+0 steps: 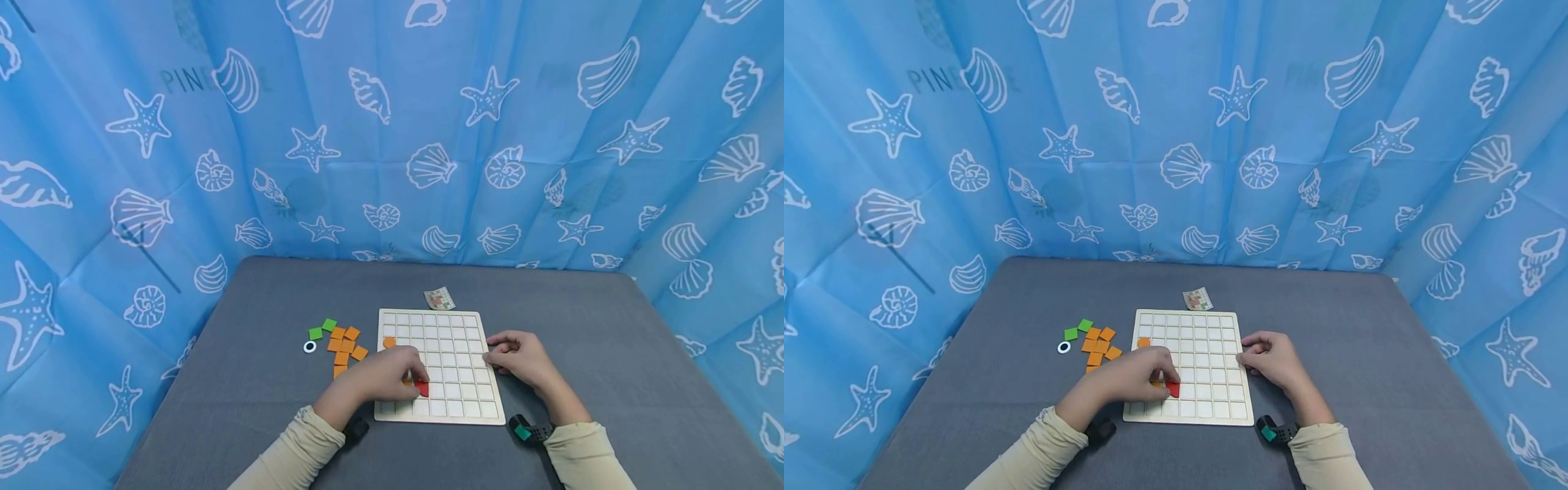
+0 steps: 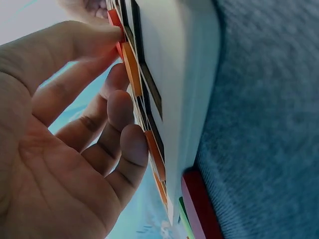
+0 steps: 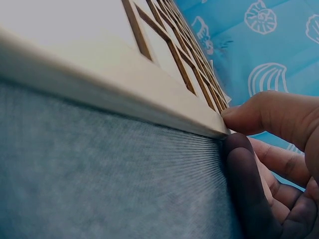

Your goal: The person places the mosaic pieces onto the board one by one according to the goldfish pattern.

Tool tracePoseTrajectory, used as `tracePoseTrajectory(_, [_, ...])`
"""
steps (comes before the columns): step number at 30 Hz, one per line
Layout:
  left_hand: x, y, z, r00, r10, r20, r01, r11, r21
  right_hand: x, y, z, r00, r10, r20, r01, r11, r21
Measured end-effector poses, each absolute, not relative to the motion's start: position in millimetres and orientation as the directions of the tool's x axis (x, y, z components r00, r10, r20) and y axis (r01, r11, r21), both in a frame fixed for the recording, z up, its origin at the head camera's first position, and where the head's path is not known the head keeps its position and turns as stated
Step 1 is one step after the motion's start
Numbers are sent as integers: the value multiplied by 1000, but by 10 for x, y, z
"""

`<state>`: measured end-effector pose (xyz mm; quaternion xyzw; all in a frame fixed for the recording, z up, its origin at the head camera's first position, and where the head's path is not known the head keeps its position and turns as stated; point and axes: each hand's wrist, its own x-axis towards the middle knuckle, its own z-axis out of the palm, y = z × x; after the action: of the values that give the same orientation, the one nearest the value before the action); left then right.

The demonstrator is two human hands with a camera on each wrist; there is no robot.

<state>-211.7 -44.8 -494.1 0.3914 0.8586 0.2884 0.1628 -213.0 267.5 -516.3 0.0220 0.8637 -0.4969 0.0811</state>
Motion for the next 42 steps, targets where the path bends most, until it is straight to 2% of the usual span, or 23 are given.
tracePoseTrajectory(42, [-2092,-400,-4930,-639,767,-50,601,539,590,-2125,2683,-5141,-982,-56,-179,129,493,-861])
